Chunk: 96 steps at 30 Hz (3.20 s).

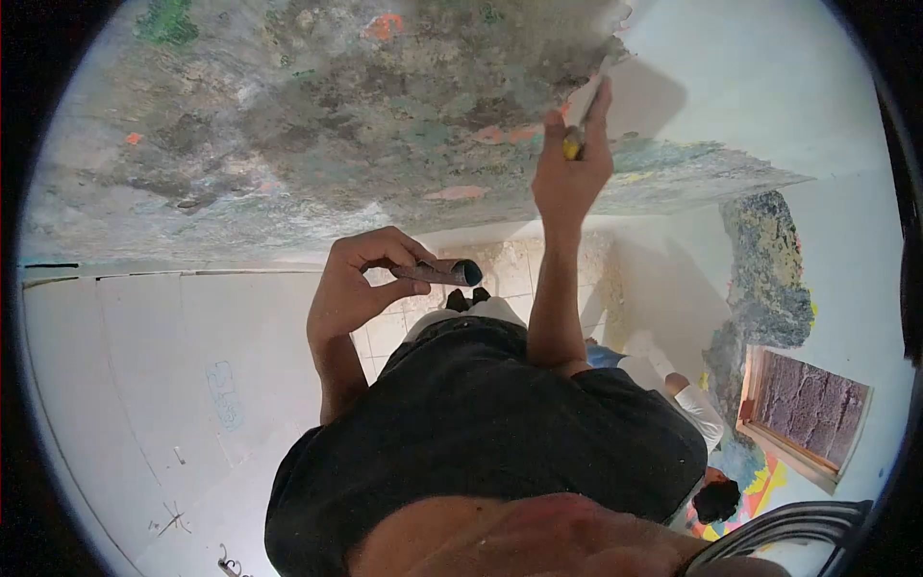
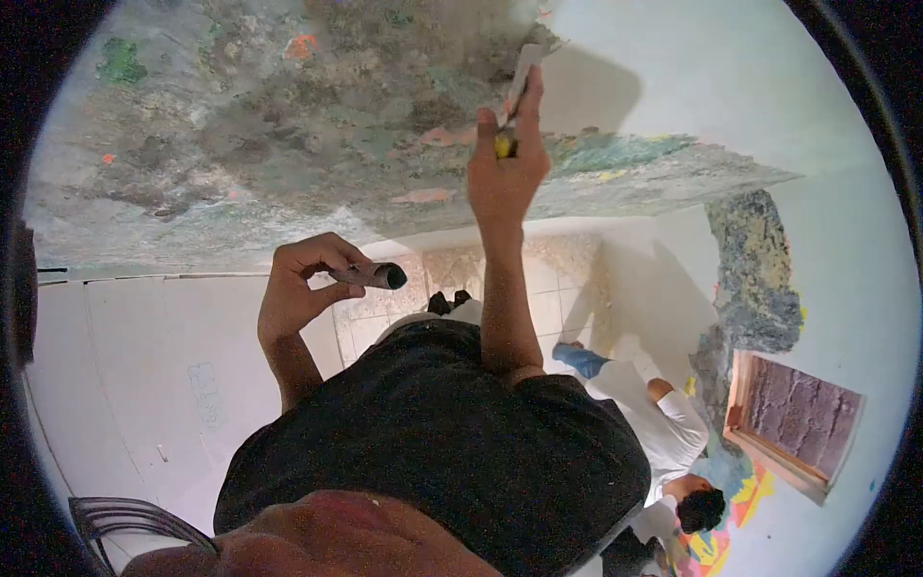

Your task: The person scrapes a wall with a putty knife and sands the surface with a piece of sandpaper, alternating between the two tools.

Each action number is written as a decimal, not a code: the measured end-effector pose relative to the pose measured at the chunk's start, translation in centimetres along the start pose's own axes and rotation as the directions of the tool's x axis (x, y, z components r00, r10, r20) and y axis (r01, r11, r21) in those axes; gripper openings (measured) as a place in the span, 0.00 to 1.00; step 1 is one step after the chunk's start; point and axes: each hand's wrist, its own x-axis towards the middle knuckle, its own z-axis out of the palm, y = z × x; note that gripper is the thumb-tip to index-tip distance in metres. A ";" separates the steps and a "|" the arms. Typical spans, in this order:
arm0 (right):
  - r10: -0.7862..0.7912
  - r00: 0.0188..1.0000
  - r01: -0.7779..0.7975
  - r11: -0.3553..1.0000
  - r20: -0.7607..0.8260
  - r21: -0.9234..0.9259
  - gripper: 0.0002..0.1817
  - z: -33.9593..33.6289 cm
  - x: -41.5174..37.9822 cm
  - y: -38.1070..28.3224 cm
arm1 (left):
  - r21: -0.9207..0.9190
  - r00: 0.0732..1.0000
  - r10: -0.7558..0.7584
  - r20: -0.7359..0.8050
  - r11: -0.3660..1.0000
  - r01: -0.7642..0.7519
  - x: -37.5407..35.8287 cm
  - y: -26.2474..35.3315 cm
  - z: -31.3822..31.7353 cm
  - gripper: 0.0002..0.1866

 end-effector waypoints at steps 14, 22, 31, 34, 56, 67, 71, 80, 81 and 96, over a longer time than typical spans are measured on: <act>-0.153 0.988 0.150 0.981 -0.016 -0.120 0.35 -0.5 0.1 0.4 | 0.028 1.000 0.008 0.022 1.000 -0.009 0.8 -0.1 -0.1 0.10; -0.160 0.987 0.159 0.985 -0.006 -0.070 0.35 -0.9 1.2 1.4 | -0.020 0.999 0.023 0.024 1.000 -0.023 0.7 -0.2 0.5 0.10; 0.185 0.958 -0.257 0.891 0.217 0.374 0.23 -3.6 1.2 0.4 | -0.023 1.000 0.018 0.020 1.000 -0.018 0.8 -0.6 0.9 0.10; 0.200 0.846 -0.506 0.594 0.494 0.625 0.13 -6.0 2.1 1.4 | -0.028 0.999 0.013 0.040 1.000 -0.011 0.9 -0.5 1.1 0.10; -0.014 0.793 -0.602 0.141 0.610 0.786 0.26 -7.6 -0.1 5.1 | -0.033 0.999 -0.034 0.038 0.999 0.036 0.5 -0.8 1.2 0.10; -0.018 0.813 -0.545 0.327 0.581 0.772 0.24 -7.2 1.3 2.6 | -0.034 0.998 -0.018 0.056 0.999 0.020 0.7 -1.0 1.0 0.10; 0.010 0.776 -0.615 0.231 0.631 0.753 0.21 -7.0 2.4 2.9 | -0.063 0.999 0.004 0.050 0.998 -0.001 0.6 -1.0 1.0 0.09; -0.037 0.720 -0.693 0.010 0.693 0.721 0.20 -7.4 1.8 4.4 | -0.051 0.998 -0.025 0.056 0.998 0.027 0.6 -1.1 0.6 0.09; -0.068 0.724 -0.688 0.007 0.687 0.726 0.22 -7.3 1.9 4.6 | -0.069 0.998 -0.010 0.064 0.997 0.014 0.8 -1.1 0.7 0.09; -0.204 0.696 -0.717 -0.152 0.688 0.680 0.23 -6.3 2.5 5.3 | -0.077 0.995 0.034 0.093 0.997 -0.027 1.5 -1.5 0.7 0.10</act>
